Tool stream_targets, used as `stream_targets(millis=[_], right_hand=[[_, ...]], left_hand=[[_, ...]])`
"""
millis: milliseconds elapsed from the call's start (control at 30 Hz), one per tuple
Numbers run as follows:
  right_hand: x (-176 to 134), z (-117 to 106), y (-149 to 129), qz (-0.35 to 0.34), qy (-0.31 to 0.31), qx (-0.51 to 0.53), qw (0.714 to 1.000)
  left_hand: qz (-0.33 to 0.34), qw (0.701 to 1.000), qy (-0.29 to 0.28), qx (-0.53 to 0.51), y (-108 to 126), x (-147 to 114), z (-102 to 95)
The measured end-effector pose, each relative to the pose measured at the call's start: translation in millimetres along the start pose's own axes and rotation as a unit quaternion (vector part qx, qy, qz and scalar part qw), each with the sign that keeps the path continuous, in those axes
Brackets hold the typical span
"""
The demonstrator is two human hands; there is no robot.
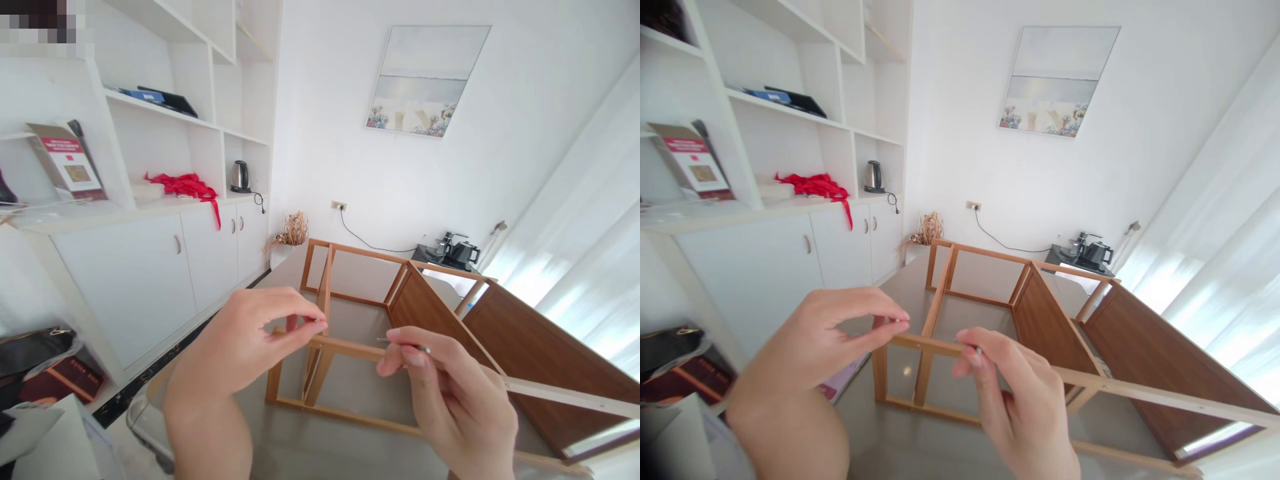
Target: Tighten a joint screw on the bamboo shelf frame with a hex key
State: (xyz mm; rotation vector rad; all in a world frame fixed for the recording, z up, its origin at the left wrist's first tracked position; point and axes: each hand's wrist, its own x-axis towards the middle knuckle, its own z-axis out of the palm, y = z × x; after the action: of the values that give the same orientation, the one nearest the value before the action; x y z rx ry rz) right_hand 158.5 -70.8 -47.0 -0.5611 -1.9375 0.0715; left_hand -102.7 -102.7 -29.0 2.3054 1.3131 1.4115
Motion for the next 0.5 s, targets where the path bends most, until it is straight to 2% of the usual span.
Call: stream_targets(millis=[100,167,300,400,500], right_hand=[[-2,12,8,0.015,-0.022,0.041,0.999],[-3,18,15,0.025,-0.062,0.056,0.996],[-2,20,24,0.041,-0.121,0.048,0.991],[-1,16,27,0.055,-0.129,0.045,0.989],[0,13,29,0.061,-0.114,0.051,0.99]], left_hand=[[0.013,1.0,0.006,-0.004,-6,-4,6.2],[0.014,1.0,0.004,0.007,-9,-5,9.4],[-0.037,0.999,-0.009,0.031,-11,-2,14.8],[-0.072,0.997,-0.029,0.027,-8,-2,18.1],[-0.065,0.995,-0.07,0.035,-5,-1,20.2]])
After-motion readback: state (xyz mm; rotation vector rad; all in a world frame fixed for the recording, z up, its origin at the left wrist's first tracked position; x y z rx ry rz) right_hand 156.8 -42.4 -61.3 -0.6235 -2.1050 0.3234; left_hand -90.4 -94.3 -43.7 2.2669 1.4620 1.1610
